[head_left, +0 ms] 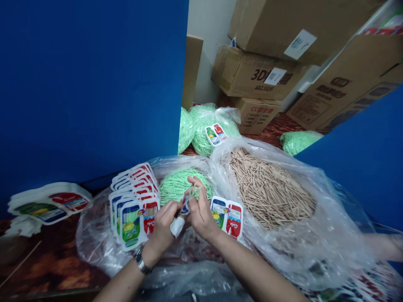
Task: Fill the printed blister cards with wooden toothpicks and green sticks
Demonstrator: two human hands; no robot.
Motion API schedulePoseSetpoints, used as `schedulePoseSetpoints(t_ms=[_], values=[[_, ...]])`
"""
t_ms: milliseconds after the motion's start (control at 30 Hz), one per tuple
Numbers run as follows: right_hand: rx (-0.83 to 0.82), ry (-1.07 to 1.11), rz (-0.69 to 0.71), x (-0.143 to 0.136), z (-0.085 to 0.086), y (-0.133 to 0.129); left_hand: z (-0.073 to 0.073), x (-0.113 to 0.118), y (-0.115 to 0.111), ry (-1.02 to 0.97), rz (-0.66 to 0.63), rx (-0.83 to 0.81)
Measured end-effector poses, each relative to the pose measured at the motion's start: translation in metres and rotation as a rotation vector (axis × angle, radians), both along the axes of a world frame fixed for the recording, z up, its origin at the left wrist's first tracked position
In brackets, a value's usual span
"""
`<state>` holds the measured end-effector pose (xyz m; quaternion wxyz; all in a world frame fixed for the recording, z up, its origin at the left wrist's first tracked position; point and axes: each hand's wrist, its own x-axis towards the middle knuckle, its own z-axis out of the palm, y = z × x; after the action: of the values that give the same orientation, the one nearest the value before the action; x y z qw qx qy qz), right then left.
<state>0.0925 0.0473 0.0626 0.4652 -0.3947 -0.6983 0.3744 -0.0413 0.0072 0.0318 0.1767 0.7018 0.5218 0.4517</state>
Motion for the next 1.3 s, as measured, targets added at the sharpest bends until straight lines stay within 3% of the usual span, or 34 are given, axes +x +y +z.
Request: schedulePoseSetpoints(t_ms=[233, 333, 400, 600, 767, 833, 933, 1067, 1167, 1300], values=[[0.19, -0.151, 0.125, 0.022, 0.014, 0.013, 0.002, -0.003, 0.003, -0.005, -0.006, 0.016], [0.388, -0.365, 0.247, 0.024, 0.012, 0.016, 0.001, -0.006, 0.003, -0.032, -0.021, -0.026], [0.426, -0.415, 0.267, 0.025, 0.008, 0.015, 0.0, -0.008, 0.003, -0.061, -0.034, -0.064], [0.218, -0.208, 0.121, 0.038, 0.0, 0.026, -0.001, -0.013, 0.002, -0.228, 0.032, -0.201], [-0.269, 0.112, 0.185, 0.042, -0.021, 0.035, 0.001, -0.016, 0.003, -0.406, 0.048, -0.3], [-0.375, 0.193, 0.152, 0.039, -0.028, 0.033, 0.002, -0.017, 0.005, -0.488, 0.053, -0.345], [-0.326, 0.223, 0.012, 0.035, -0.028, 0.029, 0.001, -0.017, 0.008, -0.662, 0.008, -0.4], [-0.287, 0.1, 0.064, 0.034, -0.02, 0.025, 0.0, -0.012, 0.012, -0.71, -0.057, -0.497], [-0.291, 0.062, 0.069, 0.032, -0.02, 0.022, 0.001, -0.007, 0.011, -0.62, 0.013, -0.509], [-0.321, 0.096, 0.026, 0.029, -0.025, 0.02, -0.001, -0.008, 0.011, -0.683, 0.091, -0.403]])
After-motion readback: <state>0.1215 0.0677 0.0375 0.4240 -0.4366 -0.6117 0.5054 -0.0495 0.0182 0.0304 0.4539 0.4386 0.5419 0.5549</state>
